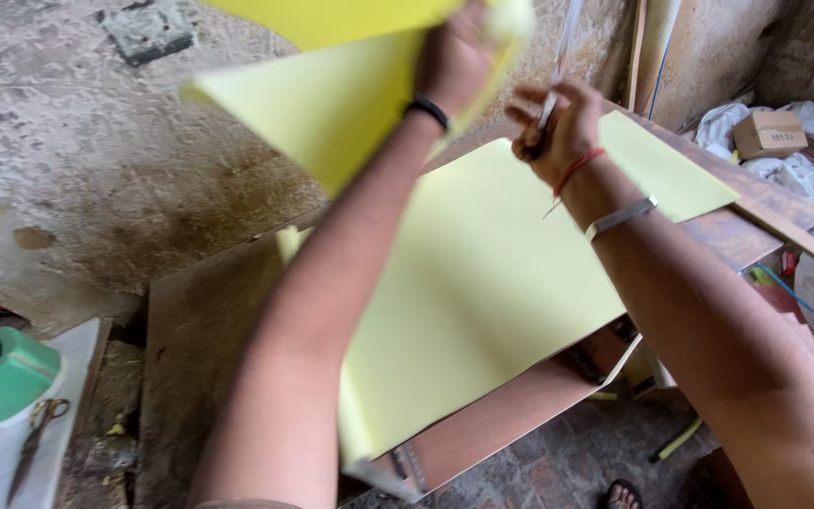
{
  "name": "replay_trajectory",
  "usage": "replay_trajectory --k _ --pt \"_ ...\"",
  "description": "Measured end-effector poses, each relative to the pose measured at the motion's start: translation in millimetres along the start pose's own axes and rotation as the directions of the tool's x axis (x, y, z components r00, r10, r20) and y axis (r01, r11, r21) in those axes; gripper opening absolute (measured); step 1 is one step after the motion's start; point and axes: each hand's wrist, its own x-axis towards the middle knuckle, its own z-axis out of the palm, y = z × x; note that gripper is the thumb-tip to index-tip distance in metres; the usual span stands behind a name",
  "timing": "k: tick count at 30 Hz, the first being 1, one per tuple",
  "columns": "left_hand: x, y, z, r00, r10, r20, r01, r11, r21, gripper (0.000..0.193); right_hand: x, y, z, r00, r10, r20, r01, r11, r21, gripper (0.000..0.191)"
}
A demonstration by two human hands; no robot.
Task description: The person applies a yellow foam sheet to a wooden box, presses it into place, sprays adhesive with a pneumatic spray gun, and trims the excess foam with a knife. The person repeats the process on another side of the box.
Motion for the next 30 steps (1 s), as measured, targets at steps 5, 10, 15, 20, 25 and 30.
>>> replay_trajectory --k 5,10,15,20,25,30 --pt "-20 0 152 0.906 -0.143 0.397 -0.079 0.866 0.493 0.021 57 -80 -62 0.939 0.063 0.339 -0.073 0.997 0.016 0.055" --pt "-33 -7 233 0.631 -0.340 0.697 -0.141 0.833 0.534 0.061 104 -109 -135 0.967 0.179 0.180 -0.160 0.980 -0.115 0.038" --pt "-49 -36 231 0.633 -0.355 0.688 -0.344 0.666 0.661 0.088 177 -131 -171 0.959 -0.028 0.281 -0.045 0.967 0.250 0.037" --pt "-85 -46 157 0.605 -0.529 0.596 -0.268 0.569 0.777 0.080 212 -137 -209 0.937 -0.271 0.218 0.232 0.954 0.189 0.035" --pt "-92 -83 171 0.419 -0.715 0.560 -0.043 0.601 0.798 0.080 195 -99 -309 0.963 -0.008 -0.268 -0.041 0.983 -0.177 0.034" --pt "-84 -110 246 0.109 -0.809 0.578 -0.008 0.581 0.814 0.082 175 -52 -392 0.731 0.084 -0.677 -0.389 0.866 -0.313 0.040"
